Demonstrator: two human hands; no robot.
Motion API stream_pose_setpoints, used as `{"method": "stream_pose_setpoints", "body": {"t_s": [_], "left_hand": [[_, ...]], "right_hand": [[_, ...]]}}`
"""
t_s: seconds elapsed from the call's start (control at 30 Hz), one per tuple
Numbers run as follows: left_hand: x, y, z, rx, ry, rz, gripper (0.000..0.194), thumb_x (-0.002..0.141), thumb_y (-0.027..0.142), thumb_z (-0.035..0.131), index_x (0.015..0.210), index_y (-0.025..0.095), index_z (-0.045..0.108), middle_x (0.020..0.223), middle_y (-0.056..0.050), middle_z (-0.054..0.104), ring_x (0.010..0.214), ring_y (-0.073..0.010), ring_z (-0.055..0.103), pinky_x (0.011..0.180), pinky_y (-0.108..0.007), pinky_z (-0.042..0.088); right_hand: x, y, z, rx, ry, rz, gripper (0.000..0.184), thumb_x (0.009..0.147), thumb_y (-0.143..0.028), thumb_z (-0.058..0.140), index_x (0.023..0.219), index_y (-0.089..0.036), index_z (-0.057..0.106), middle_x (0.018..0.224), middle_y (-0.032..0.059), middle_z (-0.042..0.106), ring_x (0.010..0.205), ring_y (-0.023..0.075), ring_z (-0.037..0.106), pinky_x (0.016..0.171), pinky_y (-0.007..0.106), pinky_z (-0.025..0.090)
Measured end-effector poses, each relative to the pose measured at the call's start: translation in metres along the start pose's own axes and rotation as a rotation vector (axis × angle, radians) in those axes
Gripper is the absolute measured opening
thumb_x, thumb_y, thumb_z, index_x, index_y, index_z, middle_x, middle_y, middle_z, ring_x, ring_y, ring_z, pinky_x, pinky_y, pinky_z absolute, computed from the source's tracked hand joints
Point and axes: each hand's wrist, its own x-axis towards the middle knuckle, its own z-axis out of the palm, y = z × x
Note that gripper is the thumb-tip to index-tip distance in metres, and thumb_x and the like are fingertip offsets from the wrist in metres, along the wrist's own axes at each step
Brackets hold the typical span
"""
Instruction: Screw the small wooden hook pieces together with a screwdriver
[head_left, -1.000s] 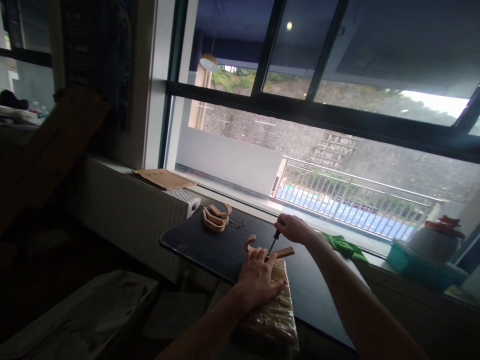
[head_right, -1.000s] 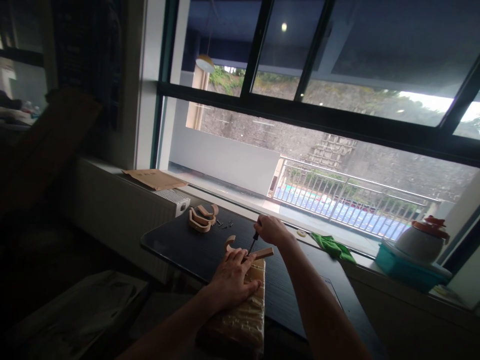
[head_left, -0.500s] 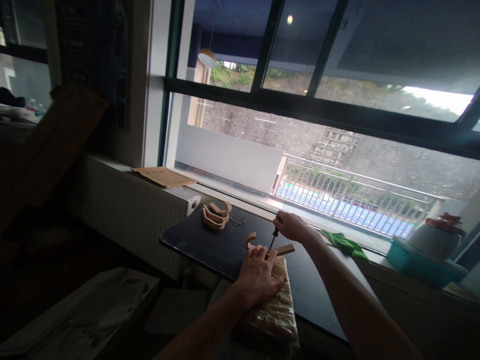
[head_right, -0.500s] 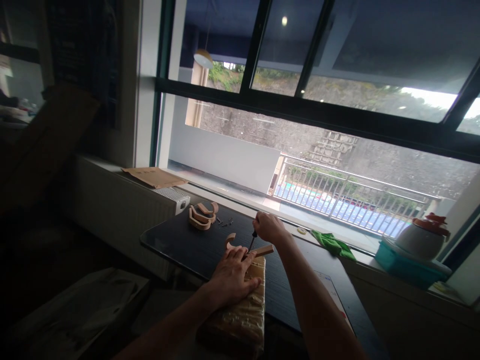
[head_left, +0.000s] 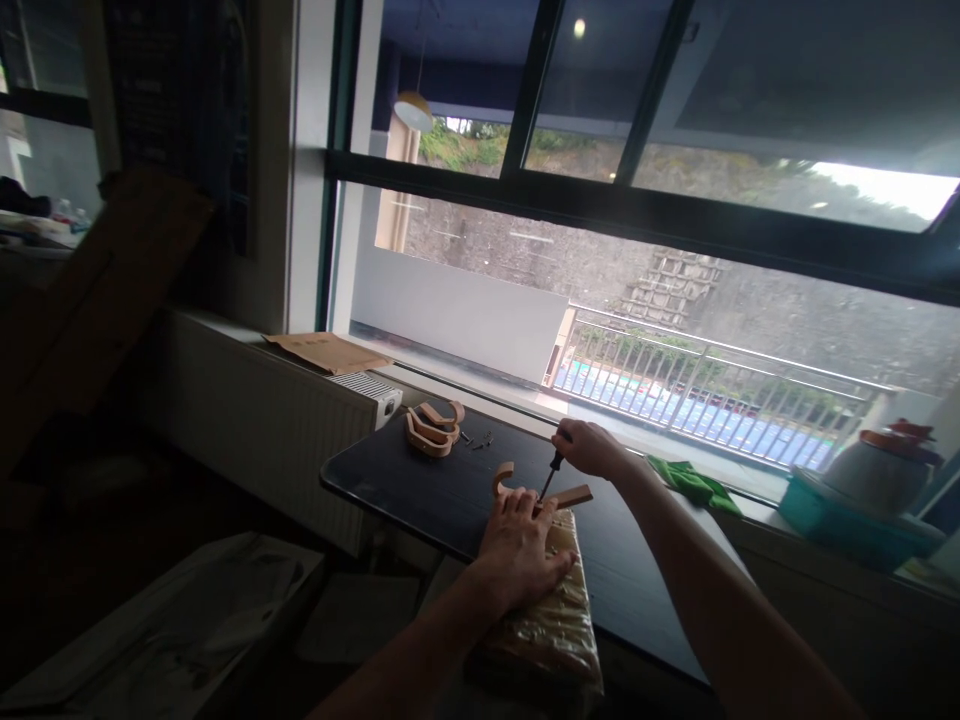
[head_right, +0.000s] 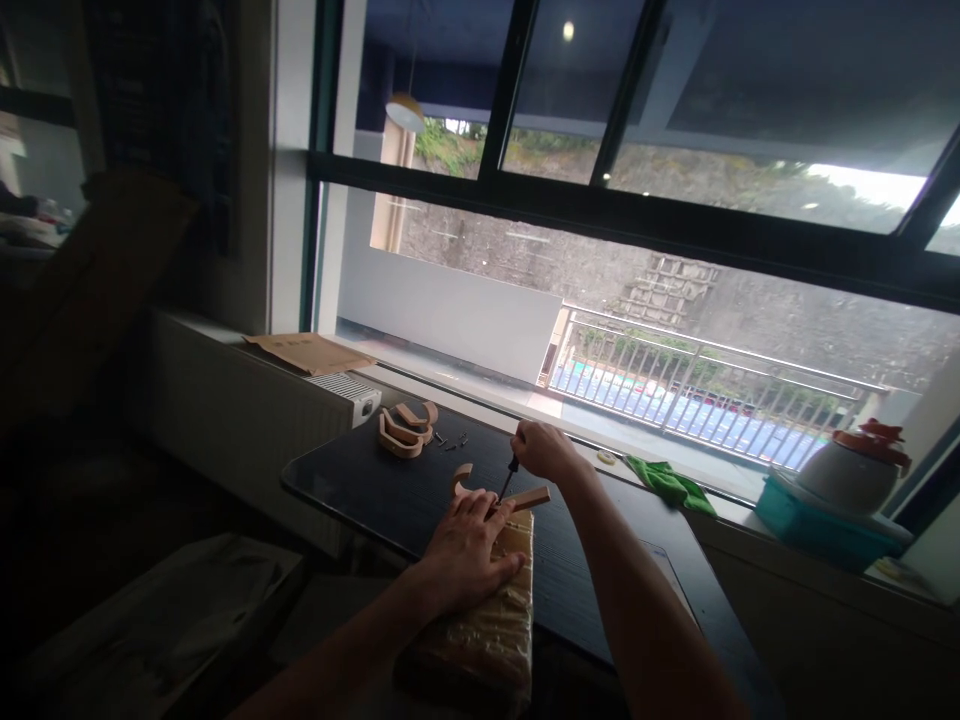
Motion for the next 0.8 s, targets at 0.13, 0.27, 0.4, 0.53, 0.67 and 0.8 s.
{"method": "stream_pose_setpoints", "body": {"t_s": [0.13,0.27,0.4,0.53,0.67,0.8], "left_hand": [[0.000,0.001,-0.001,-0.002,0.005,0.004,0.067,0.083,0.063,0.041,0.134,0.020,0.043,0.130,-0.012,0.045,0.124,-0.0306,0.035,0.109,-0.045,0.018],[-0.001,0.001,-0.002,0.005,0.017,0.006,0.068,0.081,0.061,0.044,0.134,0.019,0.043,0.130,-0.012,0.046,0.124,-0.0316,0.036,0.108,-0.046,0.020],[-0.001,0.001,-0.002,0.009,0.014,0.005,0.067,0.082,0.061,0.042,0.135,0.019,0.042,0.130,-0.012,0.046,0.124,-0.0320,0.036,0.108,-0.047,0.020],[-0.001,0.002,-0.003,0.006,-0.008,0.007,0.067,0.082,0.061,0.043,0.135,0.019,0.042,0.131,-0.012,0.045,0.124,-0.0314,0.035,0.109,-0.046,0.018],[0.000,0.002,-0.004,0.003,-0.021,0.006,0.067,0.083,0.061,0.042,0.135,0.019,0.042,0.132,-0.013,0.044,0.125,-0.0311,0.035,0.109,-0.047,0.017],[-0.001,0.003,-0.006,0.007,-0.019,0.004,0.066,0.082,0.060,0.044,0.134,0.019,0.042,0.131,-0.013,0.045,0.125,-0.0315,0.035,0.108,-0.047,0.018]], "right_hand": [[-0.002,0.002,0.004,0.004,0.015,0.044,0.028,0.091,-0.035,0.052,0.111,-0.016,0.057,0.108,0.0066,0.061,0.090,0.0176,0.061,0.078,0.038,0.051],[-0.006,0.005,-0.002,0.013,-0.009,0.033,0.028,0.091,-0.036,0.052,0.109,-0.016,0.058,0.106,0.0062,0.062,0.088,0.0170,0.061,0.076,0.037,0.052],[-0.006,0.010,-0.006,0.049,-0.044,-0.023,0.028,0.091,-0.035,0.052,0.109,-0.015,0.058,0.104,0.0056,0.062,0.086,0.0165,0.061,0.074,0.036,0.052],[-0.003,0.014,0.001,0.066,-0.031,-0.021,0.027,0.091,-0.035,0.052,0.108,-0.016,0.058,0.104,0.0056,0.062,0.086,0.0165,0.061,0.075,0.036,0.052],[-0.003,0.016,0.008,0.058,-0.003,0.009,0.027,0.091,-0.035,0.052,0.108,-0.015,0.059,0.105,0.0058,0.062,0.088,0.0172,0.061,0.077,0.037,0.051],[-0.006,0.016,0.005,0.048,0.001,0.015,0.028,0.091,-0.037,0.052,0.106,-0.015,0.059,0.102,0.0055,0.062,0.087,0.0170,0.061,0.076,0.037,0.051]]}}
